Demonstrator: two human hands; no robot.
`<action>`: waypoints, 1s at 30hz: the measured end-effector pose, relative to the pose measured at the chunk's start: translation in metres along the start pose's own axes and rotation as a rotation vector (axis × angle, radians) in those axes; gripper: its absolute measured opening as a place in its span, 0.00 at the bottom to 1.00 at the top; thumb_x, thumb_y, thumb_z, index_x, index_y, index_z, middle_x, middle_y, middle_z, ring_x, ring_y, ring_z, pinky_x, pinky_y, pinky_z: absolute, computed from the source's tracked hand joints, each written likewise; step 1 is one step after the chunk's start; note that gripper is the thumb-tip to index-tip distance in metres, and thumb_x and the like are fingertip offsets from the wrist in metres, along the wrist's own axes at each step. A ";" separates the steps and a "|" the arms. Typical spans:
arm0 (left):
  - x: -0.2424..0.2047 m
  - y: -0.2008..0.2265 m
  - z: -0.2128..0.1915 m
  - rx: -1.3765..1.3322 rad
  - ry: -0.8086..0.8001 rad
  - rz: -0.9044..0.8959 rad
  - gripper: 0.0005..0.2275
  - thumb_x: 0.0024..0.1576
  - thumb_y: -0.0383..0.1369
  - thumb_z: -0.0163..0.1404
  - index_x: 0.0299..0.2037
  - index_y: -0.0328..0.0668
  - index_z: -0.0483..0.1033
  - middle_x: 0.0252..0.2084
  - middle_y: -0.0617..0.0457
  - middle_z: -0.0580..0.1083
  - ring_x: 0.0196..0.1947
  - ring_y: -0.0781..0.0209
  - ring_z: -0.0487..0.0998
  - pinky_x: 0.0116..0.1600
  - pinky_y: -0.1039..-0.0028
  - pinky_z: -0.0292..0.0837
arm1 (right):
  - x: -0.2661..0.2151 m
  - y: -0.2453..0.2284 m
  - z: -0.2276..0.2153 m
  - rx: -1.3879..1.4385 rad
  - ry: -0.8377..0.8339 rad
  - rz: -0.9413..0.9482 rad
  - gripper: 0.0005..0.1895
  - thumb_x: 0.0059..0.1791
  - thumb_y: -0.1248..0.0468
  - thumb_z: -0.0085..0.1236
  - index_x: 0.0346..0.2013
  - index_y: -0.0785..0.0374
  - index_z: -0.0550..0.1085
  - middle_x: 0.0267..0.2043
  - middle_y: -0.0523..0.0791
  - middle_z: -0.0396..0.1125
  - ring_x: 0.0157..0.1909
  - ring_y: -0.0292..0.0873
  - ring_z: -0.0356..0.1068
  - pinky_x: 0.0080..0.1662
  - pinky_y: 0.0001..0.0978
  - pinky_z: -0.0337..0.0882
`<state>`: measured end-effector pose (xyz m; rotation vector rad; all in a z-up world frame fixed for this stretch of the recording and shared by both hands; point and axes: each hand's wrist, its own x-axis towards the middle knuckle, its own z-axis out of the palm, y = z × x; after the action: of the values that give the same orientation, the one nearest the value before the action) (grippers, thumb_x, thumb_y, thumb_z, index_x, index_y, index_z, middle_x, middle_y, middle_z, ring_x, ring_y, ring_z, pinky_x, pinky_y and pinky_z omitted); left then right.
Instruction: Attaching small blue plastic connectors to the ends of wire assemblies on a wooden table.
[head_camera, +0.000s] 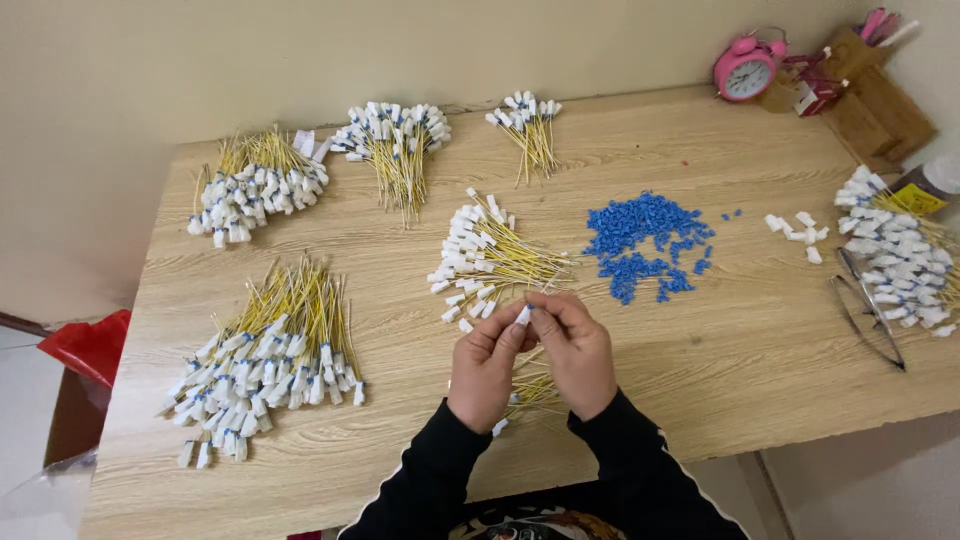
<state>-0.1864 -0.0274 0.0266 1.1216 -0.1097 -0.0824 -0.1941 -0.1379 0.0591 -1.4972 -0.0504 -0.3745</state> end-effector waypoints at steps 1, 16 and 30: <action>0.000 0.001 0.000 -0.001 0.001 0.004 0.13 0.60 0.25 0.46 0.54 0.29 0.72 0.37 0.44 0.79 0.37 0.67 0.78 0.47 0.76 0.77 | -0.002 -0.001 0.001 0.000 -0.003 -0.003 0.09 0.51 0.70 0.51 0.43 0.71 0.75 0.36 0.51 0.69 0.29 0.39 0.70 0.32 0.32 0.76; 0.002 -0.005 -0.007 0.084 0.069 -0.028 0.12 0.60 0.26 0.46 0.52 0.34 0.76 0.31 0.49 0.79 0.29 0.71 0.76 0.39 0.81 0.76 | -0.006 -0.006 -0.001 -0.023 -0.123 -0.117 0.14 0.50 0.73 0.47 0.49 0.74 0.73 0.38 0.52 0.66 0.33 0.42 0.73 0.36 0.34 0.77; 0.025 0.010 -0.040 0.946 -0.189 0.000 0.09 0.59 0.34 0.48 0.47 0.51 0.78 0.38 0.49 0.79 0.43 0.46 0.79 0.48 0.61 0.73 | -0.004 0.056 -0.046 -0.497 0.102 -0.087 0.12 0.47 0.74 0.52 0.45 0.66 0.74 0.37 0.52 0.69 0.40 0.52 0.72 0.40 0.38 0.74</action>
<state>-0.1559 0.0095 0.0192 2.0576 -0.3394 -0.1435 -0.1919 -0.1805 -0.0001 -1.9670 0.0640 -0.5611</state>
